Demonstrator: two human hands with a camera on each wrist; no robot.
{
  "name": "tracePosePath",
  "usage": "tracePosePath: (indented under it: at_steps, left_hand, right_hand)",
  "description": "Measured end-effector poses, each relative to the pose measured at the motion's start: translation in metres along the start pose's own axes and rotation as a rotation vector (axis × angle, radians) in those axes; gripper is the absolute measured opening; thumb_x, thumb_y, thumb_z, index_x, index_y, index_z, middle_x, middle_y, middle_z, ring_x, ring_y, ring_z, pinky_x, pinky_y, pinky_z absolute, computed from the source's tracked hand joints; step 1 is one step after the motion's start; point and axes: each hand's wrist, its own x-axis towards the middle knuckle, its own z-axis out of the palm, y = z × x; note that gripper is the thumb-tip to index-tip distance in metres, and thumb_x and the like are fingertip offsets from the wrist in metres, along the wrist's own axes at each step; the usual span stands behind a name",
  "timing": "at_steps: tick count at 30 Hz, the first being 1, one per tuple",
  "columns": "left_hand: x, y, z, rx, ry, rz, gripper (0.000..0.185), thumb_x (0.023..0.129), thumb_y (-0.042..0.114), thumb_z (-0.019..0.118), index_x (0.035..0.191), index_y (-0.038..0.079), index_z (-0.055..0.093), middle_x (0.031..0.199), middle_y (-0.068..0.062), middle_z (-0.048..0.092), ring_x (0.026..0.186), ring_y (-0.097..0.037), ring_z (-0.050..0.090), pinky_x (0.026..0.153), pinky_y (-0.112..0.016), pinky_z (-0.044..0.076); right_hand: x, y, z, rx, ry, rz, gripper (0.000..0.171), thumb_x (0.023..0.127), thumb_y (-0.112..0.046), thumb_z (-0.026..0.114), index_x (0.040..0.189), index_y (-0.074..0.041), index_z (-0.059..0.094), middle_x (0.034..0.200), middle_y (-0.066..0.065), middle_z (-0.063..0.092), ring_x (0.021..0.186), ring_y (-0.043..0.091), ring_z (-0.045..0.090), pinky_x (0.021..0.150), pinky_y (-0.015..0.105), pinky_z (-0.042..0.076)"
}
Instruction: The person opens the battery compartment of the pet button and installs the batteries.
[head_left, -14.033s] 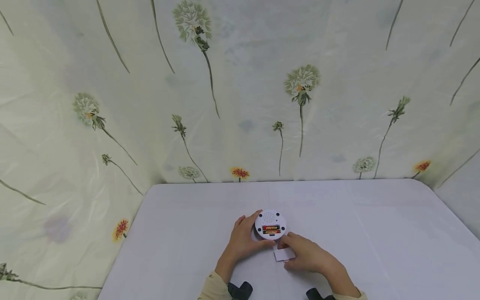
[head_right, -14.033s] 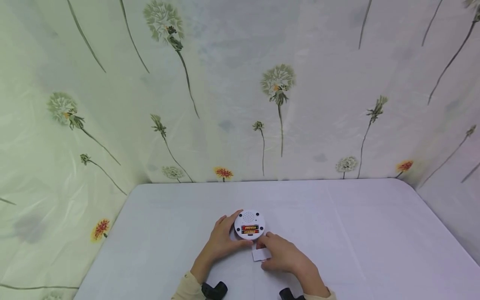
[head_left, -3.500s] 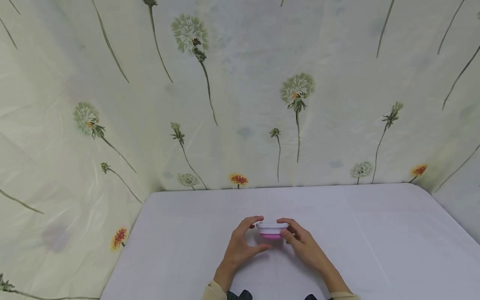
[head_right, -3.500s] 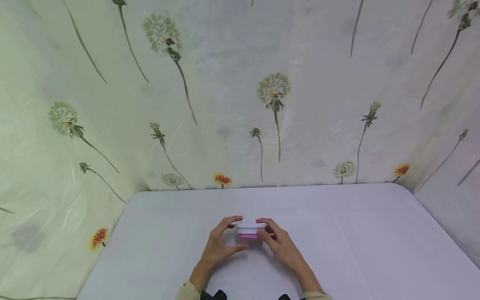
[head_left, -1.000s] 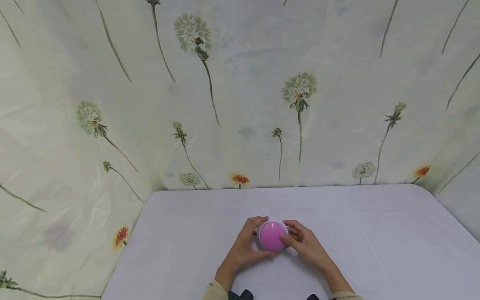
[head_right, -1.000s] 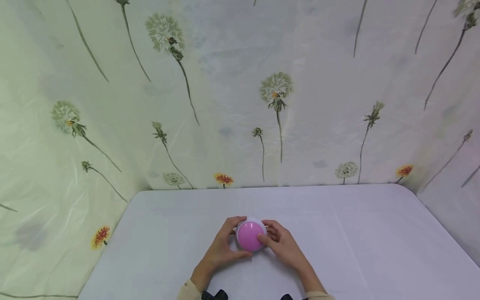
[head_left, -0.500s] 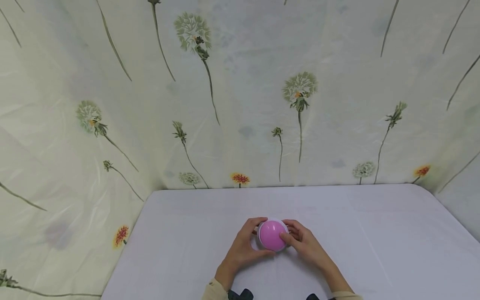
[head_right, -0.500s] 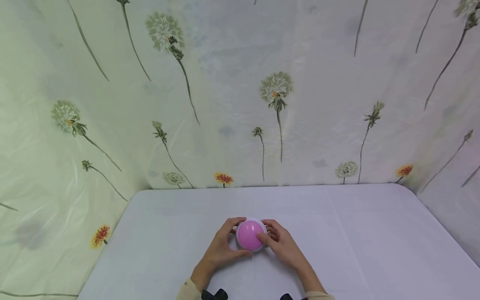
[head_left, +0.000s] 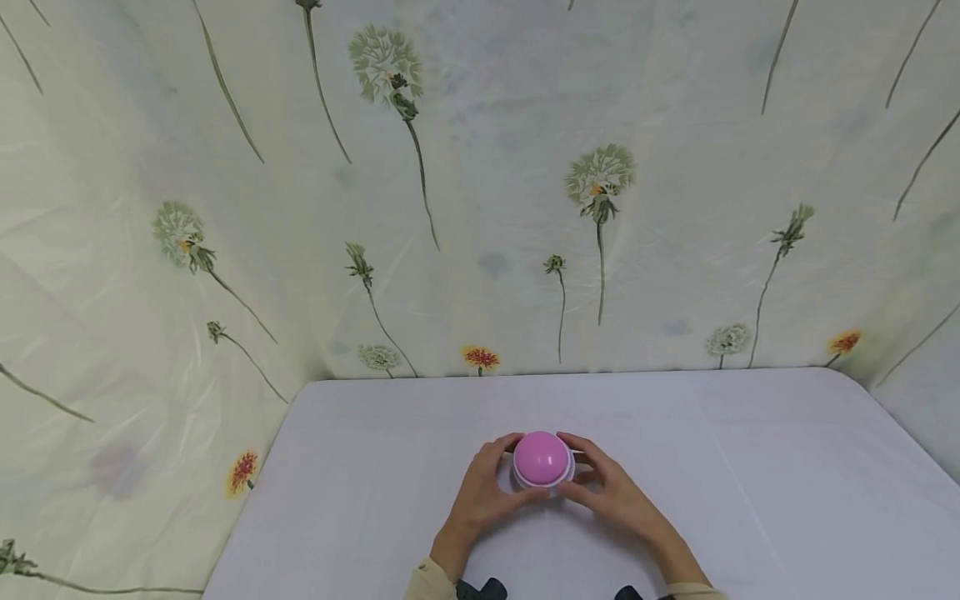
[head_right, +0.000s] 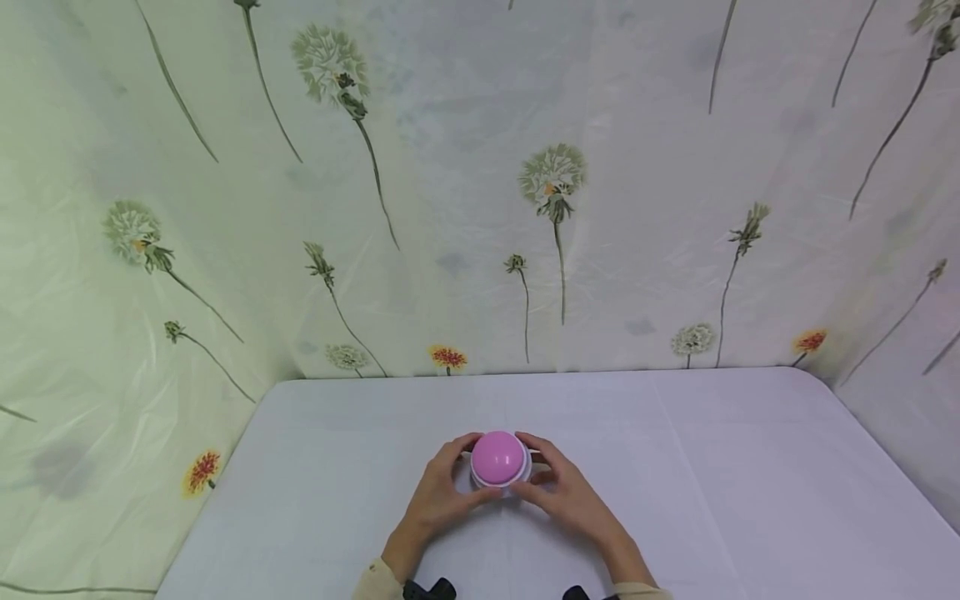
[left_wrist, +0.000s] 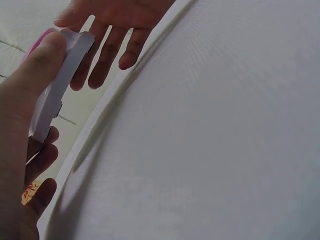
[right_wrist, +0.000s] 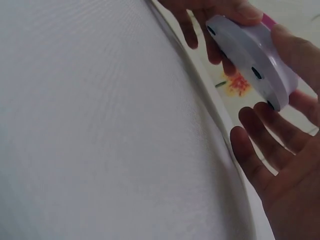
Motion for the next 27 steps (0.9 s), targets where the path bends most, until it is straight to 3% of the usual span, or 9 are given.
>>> tracePosePath:
  at_steps: [4, 11, 18, 24, 27]
  left_hand:
    - [0.001, 0.001, 0.000, 0.010, 0.011, -0.013, 0.081, 0.067, 0.066, 0.070, 0.134, 0.028, 0.046, 0.124, 0.013, 0.059, 0.114, -0.005, 0.053, 0.097, -0.038, 0.046]
    - [0.001, 0.001, 0.000, 0.062, 0.005, -0.052, 0.081, 0.066, 0.069, 0.070, 0.131, 0.026, 0.048, 0.127, 0.013, 0.060, 0.117, -0.006, 0.054, 0.098, -0.039, 0.044]
    - [0.001, -0.001, 0.002, 0.093, -0.042, -0.130, 0.082, 0.064, 0.071, 0.069, 0.130, 0.028, 0.048, 0.129, 0.014, 0.059, 0.119, -0.011, 0.052, 0.104, -0.041, 0.039]
    - [0.001, -0.003, 0.003, 0.092, -0.061, -0.141, 0.082, 0.063, 0.070, 0.069, 0.130, 0.027, 0.048, 0.127, 0.013, 0.061, 0.120, -0.013, 0.052, 0.107, -0.042, 0.036]
    - [0.001, -0.004, 0.003, 0.112, -0.068, -0.133, 0.083, 0.064, 0.071, 0.068, 0.130, 0.027, 0.048, 0.127, 0.013, 0.062, 0.119, -0.009, 0.053, 0.108, -0.041, 0.035]
  right_hand:
    - [-0.001, 0.002, 0.000, -0.016, -0.004, 0.010, 0.072, 0.081, -0.033, 0.073, 0.143, -0.020, 0.039, 0.137, -0.004, 0.050, 0.114, 0.011, 0.055, 0.087, 0.029, 0.054]
    - [0.001, 0.006, 0.001, -0.168, 0.036, -0.040, 0.072, 0.079, -0.038, 0.074, 0.140, -0.018, 0.042, 0.129, -0.006, 0.057, 0.114, 0.007, 0.054, 0.088, 0.027, 0.052]
    - [-0.001, 0.009, 0.004, -0.245, 0.044, -0.042, 0.071, 0.081, -0.039, 0.072, 0.141, -0.016, 0.041, 0.132, -0.002, 0.055, 0.122, 0.015, 0.051, 0.099, 0.031, 0.047]
    - [-0.002, 0.012, 0.006, -0.303, 0.070, -0.073, 0.069, 0.080, -0.037, 0.073, 0.138, -0.014, 0.044, 0.131, -0.003, 0.053, 0.125, 0.018, 0.046, 0.106, 0.022, 0.033]
    - [-0.003, 0.012, 0.007, -0.313, 0.079, -0.092, 0.068, 0.079, -0.034, 0.075, 0.136, -0.012, 0.046, 0.131, -0.002, 0.054, 0.124, 0.020, 0.045, 0.105, 0.030, 0.030]
